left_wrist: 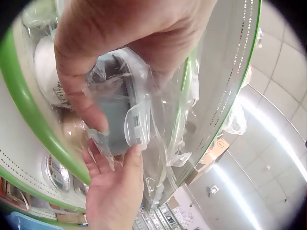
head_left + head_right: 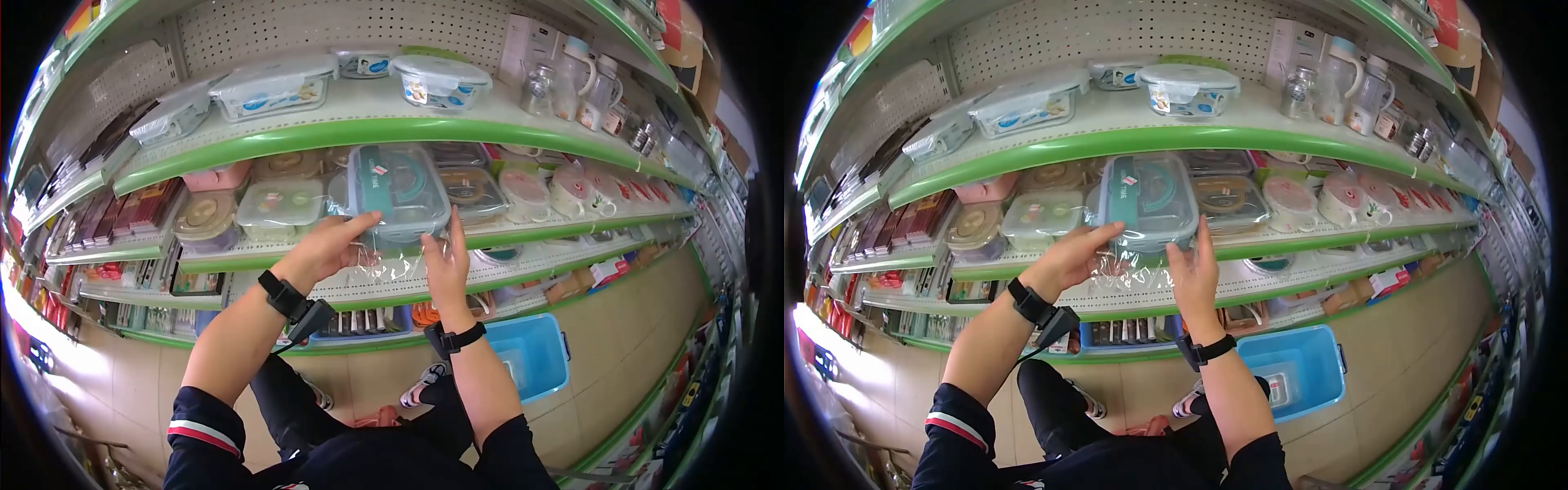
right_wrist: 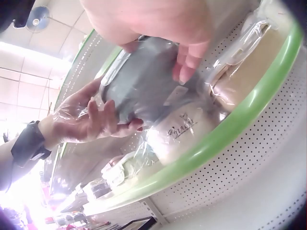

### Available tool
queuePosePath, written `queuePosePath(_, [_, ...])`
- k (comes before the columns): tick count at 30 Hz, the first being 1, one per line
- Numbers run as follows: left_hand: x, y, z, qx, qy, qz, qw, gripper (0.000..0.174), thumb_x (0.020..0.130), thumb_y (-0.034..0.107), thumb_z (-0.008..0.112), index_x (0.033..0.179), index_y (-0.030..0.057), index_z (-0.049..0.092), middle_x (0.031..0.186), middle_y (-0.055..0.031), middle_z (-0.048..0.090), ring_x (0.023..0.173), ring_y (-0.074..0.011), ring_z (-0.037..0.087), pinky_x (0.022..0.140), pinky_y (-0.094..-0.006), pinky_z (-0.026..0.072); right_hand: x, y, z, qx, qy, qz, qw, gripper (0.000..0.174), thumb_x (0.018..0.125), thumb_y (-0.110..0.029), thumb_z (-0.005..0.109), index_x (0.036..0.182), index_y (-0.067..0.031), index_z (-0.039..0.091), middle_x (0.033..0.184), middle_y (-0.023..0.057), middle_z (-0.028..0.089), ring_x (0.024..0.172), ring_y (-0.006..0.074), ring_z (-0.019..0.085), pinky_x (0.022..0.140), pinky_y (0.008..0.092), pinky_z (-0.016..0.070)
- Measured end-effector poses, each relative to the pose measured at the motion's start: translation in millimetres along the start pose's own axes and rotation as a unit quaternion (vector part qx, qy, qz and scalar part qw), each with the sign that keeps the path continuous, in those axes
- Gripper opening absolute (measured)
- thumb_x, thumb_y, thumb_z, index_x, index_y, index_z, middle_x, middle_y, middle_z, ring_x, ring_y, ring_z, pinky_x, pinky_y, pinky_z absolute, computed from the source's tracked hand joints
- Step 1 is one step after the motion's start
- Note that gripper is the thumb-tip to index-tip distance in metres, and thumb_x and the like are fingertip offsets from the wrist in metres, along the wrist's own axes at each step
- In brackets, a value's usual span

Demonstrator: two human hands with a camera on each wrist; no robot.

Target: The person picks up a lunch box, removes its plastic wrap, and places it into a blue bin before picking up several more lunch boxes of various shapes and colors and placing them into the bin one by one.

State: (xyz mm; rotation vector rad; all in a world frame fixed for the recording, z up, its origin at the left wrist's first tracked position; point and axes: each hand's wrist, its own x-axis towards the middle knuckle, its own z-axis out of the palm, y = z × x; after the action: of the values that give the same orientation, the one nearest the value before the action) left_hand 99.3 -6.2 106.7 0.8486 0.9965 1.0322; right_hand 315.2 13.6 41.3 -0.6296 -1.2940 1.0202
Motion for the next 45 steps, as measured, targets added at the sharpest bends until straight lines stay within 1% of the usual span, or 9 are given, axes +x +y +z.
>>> queuePosePath(3, [-2.8,2.1,0.5,0.002,0.009,0.002,1.000,0.055,0.097,0.031,0.068,0.128,-0.0108,0.051,0.113,-0.0169,0.065,0.085,-0.0247,0.070,0.073,-0.0383,0.0623,-2.1,5.1,-2.2,-0.022,-0.013,0.003,1.000,0.080,0.094,0.000,0.066,0.158,0.0006,0.020,0.157,0.0181,0.035,0.126,0.0222,0.053,0.102,0.0339,0.0473])
queuePosePath(6, [-10.8,1.9,0.1,-0.016,0.008,0.018,1.000,0.054,0.097,0.030,0.069,0.128,-0.0102,0.051,0.112,-0.0168,0.066,0.084,-0.0249,0.070,0.073,-0.0378,0.0622,-14.6,-1.0,-8.4,0.018,-0.072,0.037,0.997,0.091,0.083,0.008,0.061,0.161,-0.0052,0.016,0.155,0.0124,0.037,0.119,0.0212,0.056,0.100,0.0341,0.0477])
queuePosePath(12, [-28.3,-13.0,0.2,-0.044,0.007,0.041,0.998,0.058,0.097,0.029,0.069,0.132,-0.0106,0.046,0.116,-0.0180,0.064,0.087,-0.0278,0.070,0.076,-0.0384,0.0625,-29.3,-36.4,-29.2,0.092,-0.132,0.090,0.983,0.092,0.077,0.009,0.048,0.162,-0.0055,0.016,0.163,0.0135,0.026,0.128,0.0275,0.053,0.106,0.0405,0.0459])
queuePosePath(18, [-39.6,-24.6,9.8,-0.056,-0.020,0.037,0.998,0.060,0.096,0.028,0.068,0.135,-0.0109,0.044,0.120,-0.0190,0.062,0.091,-0.0273,0.071,0.078,-0.0384,0.0623,-33.2,-21.0,-50.2,0.182,0.004,0.155,0.971,0.059,0.099,-0.025,0.047,0.152,-0.0003,0.035,0.150,0.0161,0.045,0.129,0.0296,0.052,0.106,0.0466,0.0447])
queuePosePath(22, [-48.3,-28.0,16.0,0.005,-0.082,0.051,0.995,0.060,0.096,0.026,0.068,0.140,-0.0059,0.043,0.121,-0.0151,0.062,0.095,-0.0222,0.069,0.080,-0.0353,0.0597,-24.1,-27.0,-58.7,0.174,-0.010,0.207,0.963,0.064,0.103,-0.051,0.049,0.146,-0.0038,0.045,0.141,0.0108,0.056,0.129,0.0242,0.053,0.104,0.0451,0.0450])
queuePosePath(28, [-57.1,-35.6,23.7,0.085,-0.132,0.070,0.985,0.061,0.090,0.023,0.074,0.133,-0.0101,0.047,0.109,-0.0115,0.065,0.077,-0.0118,0.063,0.066,-0.0251,0.0544,-26.9,-58.3,-63.6,0.103,-0.034,0.257,0.960,0.057,0.100,-0.031,0.058,0.146,-0.0021,0.041,0.138,0.0109,0.055,0.123,0.0210,0.055,0.102,0.0382,0.0469])
queuePosePath(34, [-70.0,-40.4,30.9,0.195,-0.112,0.030,0.974,0.072,0.089,0.033,0.077,0.136,-0.0122,0.045,0.109,-0.0143,0.066,0.078,-0.0130,0.064,0.068,-0.0268,0.0542,-55.4,-67.3,-64.1,0.136,0.034,0.234,0.962,0.057,0.097,-0.019,0.056,0.148,-0.0008,0.038,0.139,0.0125,0.055,0.124,0.0239,0.057,0.105,0.0392,0.0463])
queuePosePath(40, [-57.2,-94.7,32.5,0.153,-0.186,0.085,0.967,0.098,0.087,0.037,0.079,0.151,-0.0093,0.022,0.126,-0.0191,0.057,0.087,-0.0141,0.063,0.068,-0.0283,0.0539,-96.5,-63.6,-93.2,0.111,0.063,0.242,0.962,0.059,0.097,-0.018,0.057,0.148,0.0014,0.037,0.140,0.0133,0.054,0.125,0.0231,0.056,0.105,0.0378,0.0463])
queuePosePath(45, [-65.2,-119.7,72.2,0.082,-0.173,-0.052,0.980,0.092,0.088,0.026,0.078,0.152,-0.0071,0.021,0.132,-0.0189,0.054,0.104,-0.0194,0.061,0.077,-0.0315,0.0562,-135.0,-63.9,-121.7,0.080,0.088,0.247,0.962,0.065,0.100,-0.032,0.061,0.148,0.0028,0.036,0.142,0.0139,0.053,0.126,0.0230,0.055,0.106,0.0374,0.0450])
